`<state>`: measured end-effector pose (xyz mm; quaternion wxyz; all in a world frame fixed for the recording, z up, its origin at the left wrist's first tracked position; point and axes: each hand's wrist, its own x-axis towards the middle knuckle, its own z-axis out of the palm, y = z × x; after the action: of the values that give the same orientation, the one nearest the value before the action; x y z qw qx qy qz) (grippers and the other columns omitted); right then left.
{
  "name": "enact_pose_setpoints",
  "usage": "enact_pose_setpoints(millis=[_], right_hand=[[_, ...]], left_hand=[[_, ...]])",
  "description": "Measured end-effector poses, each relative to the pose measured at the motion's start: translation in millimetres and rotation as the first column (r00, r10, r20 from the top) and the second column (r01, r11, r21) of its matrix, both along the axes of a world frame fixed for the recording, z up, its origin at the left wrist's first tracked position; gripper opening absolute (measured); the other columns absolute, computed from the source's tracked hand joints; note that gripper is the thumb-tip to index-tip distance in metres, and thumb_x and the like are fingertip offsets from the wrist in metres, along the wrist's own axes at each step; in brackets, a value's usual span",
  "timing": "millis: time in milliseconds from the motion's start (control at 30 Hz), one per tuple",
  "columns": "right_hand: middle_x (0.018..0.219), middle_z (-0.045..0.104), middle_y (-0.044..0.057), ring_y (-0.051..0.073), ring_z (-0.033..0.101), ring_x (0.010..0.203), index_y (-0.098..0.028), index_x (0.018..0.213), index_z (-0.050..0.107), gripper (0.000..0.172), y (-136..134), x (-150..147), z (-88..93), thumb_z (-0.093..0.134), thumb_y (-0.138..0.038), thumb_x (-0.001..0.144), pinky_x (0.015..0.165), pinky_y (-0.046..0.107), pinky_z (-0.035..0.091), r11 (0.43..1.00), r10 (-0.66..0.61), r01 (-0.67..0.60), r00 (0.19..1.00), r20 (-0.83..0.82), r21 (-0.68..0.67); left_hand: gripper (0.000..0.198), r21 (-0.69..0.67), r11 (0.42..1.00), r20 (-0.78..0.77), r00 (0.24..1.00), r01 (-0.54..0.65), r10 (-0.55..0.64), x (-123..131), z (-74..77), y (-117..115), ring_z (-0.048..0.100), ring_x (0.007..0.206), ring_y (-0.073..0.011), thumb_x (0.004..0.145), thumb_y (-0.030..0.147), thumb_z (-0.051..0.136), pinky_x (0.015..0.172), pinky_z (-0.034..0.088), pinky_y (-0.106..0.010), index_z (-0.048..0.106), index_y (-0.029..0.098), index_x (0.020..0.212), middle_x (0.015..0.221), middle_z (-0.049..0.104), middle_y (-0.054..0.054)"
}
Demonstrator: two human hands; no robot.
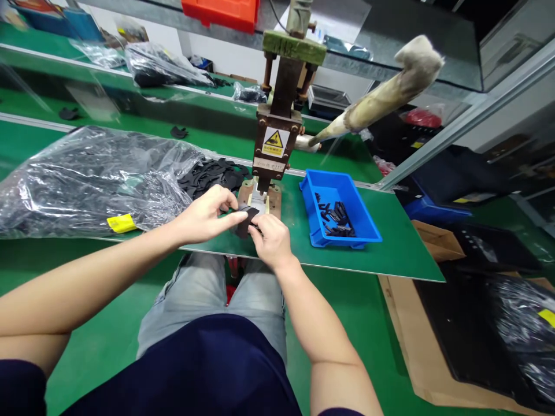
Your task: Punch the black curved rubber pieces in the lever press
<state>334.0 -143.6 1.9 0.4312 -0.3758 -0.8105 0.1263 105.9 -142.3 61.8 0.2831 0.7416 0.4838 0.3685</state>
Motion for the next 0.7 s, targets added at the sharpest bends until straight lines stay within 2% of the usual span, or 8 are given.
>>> enact_pose_setpoints(millis=[67,133,233,300,400,467,567,700], right_hand=[[0.088,0.074,0.007,0.021,0.065,0.082,-0.025,0.094,0.069,0.019,1,1,-1.5,0.06,-0.039,0.103,0.079,0.039,0.054,1.0,0.015,-0.016,1.0,0.028,0.024],[0.089,0.074,0.007,0.021,0.066,0.083,-0.026,0.095,0.07,0.018,1,1,-2.2,0.06,-0.038,0.103,0.079,0.04,0.055,0.998,0.039,-0.041,0.998,0.049,0.042],[0.092,0.077,0.008,0.021,0.069,0.084,-0.026,0.098,0.071,0.016,0,4,-2.1,0.062,-0.038,0.102,0.079,0.041,0.057,0.996,0.066,-0.069,0.996,0.055,0.064],[0.095,0.079,0.008,0.022,0.072,0.085,-0.026,0.102,0.072,0.013,1,6,-1.7,0.064,-0.036,0.101,0.08,0.041,0.06,0.994,0.077,-0.08,0.996,0.045,0.077],[0.099,0.08,0.008,0.022,0.075,0.088,-0.027,0.108,0.073,0.012,3,10,-0.4,0.067,-0.034,0.099,0.081,0.041,0.063,0.99,0.108,-0.112,0.993,0.041,0.091],[0.109,0.081,0.008,0.023,0.077,0.098,-0.028,0.119,0.072,0.022,4,15,0.2,0.071,-0.033,0.097,0.088,0.042,0.065,0.989,0.12,-0.123,0.992,0.043,0.085],[0.126,0.078,0.01,0.026,0.075,0.116,-0.03,0.136,0.067,0.04,-3,29,-3.1,0.072,-0.031,0.096,0.1,0.047,0.065,0.999,0.045,-0.044,0.999,-0.027,0.028],[0.108,0.078,0.008,0.024,0.076,0.101,-0.03,0.12,0.073,0.024,-37,51,-23.9,0.065,-0.023,0.098,0.088,0.045,0.066,0.998,-0.026,0.016,0.988,-0.155,-0.062]], left_hand=[[0.028,0.097,0.993,-0.065,0.996,0.067,-0.061,2,-3.3,1,0.061,0.093,-0.0226,0.092,0.044,0.076,0.086,0.052,-0.035,0.066,0.022,0.078,0.087,0.062,-0.004],[0.032,0.078,0.991,-0.064,0.992,0.112,-0.107,2,-8.3,5,0.059,0.09,-0.0217,0.094,0.041,0.073,0.084,0.05,-0.035,0.063,0.022,0.071,0.084,0.059,-0.004],[0.031,-0.037,0.995,0.026,0.995,0.096,-0.096,0,-15.5,11,0.059,0.085,-0.0184,0.088,0.043,0.079,0.079,0.05,-0.032,0.063,0.021,0.075,0.088,0.06,-0.003],[0.033,-0.173,0.982,0.159,0.986,0.074,-0.046,0,-17.7,11,0.061,0.083,-0.0164,0.083,0.045,0.085,0.076,0.052,-0.03,0.065,0.02,0.09,0.092,0.063,-0.002],[0.048,-0.443,0.862,0.385,0.921,0.246,-0.065,1,-18.0,7,0.064,0.075,-0.0143,0.081,0.054,0.087,0.067,0.055,-0.027,0.064,0.019,0.105,0.091,0.068,-0.001],[0.05,-0.528,0.771,0.459,0.883,0.358,-0.096,-3,-18.8,9,0.064,0.067,-0.0125,0.081,0.059,0.086,0.061,0.057,-0.026,0.067,0.017,0.1,0.085,0.068,-0.001],[0.046,-0.562,0.788,0.447,0.894,0.251,0.034,-18,-23.1,29,0.062,0.058,-0.0093,0.08,0.055,0.09,0.054,0.056,-0.021,0.067,0.015,0.087,0.076,0.068,0.0],[0.038,-0.668,0.744,0.347,0.89,0.011,0.298,-45,-31.4,89,0.063,0.052,-0.0091,0.085,0.041,0.09,0.05,0.057,-0.018,0.062,0.016,0.083,0.072,0.071,-0.004]])
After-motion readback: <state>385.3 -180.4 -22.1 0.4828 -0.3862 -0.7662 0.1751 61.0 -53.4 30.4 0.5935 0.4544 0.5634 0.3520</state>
